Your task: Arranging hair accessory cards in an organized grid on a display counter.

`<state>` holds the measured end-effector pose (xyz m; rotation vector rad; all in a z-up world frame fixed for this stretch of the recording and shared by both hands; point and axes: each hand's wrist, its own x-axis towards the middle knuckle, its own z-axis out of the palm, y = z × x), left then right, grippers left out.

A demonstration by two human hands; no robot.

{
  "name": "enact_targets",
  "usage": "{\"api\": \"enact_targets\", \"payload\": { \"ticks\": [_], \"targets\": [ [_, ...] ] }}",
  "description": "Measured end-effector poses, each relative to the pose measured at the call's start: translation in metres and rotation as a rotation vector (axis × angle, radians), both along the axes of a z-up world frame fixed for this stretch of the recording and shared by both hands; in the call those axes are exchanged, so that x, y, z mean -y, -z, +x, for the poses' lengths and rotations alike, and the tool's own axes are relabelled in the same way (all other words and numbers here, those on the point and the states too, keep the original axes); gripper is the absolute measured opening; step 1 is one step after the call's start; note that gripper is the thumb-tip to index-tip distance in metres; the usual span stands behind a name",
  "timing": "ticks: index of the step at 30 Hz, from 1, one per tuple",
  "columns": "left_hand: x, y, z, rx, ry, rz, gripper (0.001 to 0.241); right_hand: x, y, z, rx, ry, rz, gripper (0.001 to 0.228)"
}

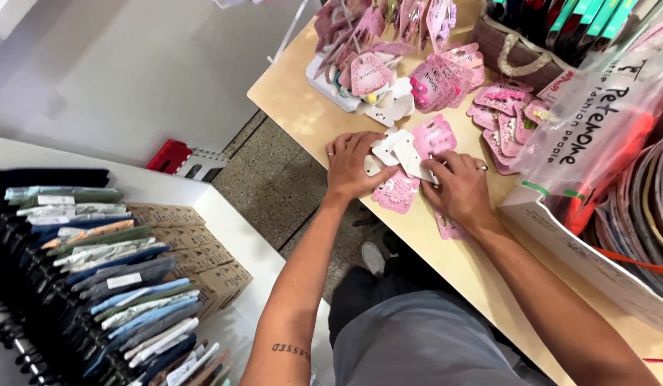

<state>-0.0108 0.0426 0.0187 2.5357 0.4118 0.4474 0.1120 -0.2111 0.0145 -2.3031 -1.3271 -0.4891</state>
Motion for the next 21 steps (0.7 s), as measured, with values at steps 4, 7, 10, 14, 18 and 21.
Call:
{"api": "enact_targets", "payload": {
  "ticks": [4,7,10,14,18,21],
  "targets": [
    [0.0,-0.002,-0.001,-0.002,0.005,-0.028,0.085,0.005,0.028,0.011,0.044,-0.026,0.052,0.028],
    [0.001,-0.002,0.0,-0.001,-0.02,-0.078,0.09,0.014,0.019,0.016,0.004,-0.034,0.092,0.022],
    [0.0,-0.008,0.006,-0.013,-0.021,-0.084,0.091,0.012,0.013,0.019,-0.077,-0.038,0.133,0.019],
    [0.008,-0.001,0.022,0.005,0.035,-0.015,0.078,0.01,-0.009,0.004,-0.173,-0.117,0.157,0.035],
    [0.009,0.01,0.029,0.022,0.039,0.034,0.074,0.012,0.019,0.018,-0.171,-0.128,0.137,0.04],
    [0.016,-0.009,0.027,0.039,-0.004,-0.035,0.077,0.016,0.001,0.024,-0.278,-0.121,0.142,0.024]
  ]
}}
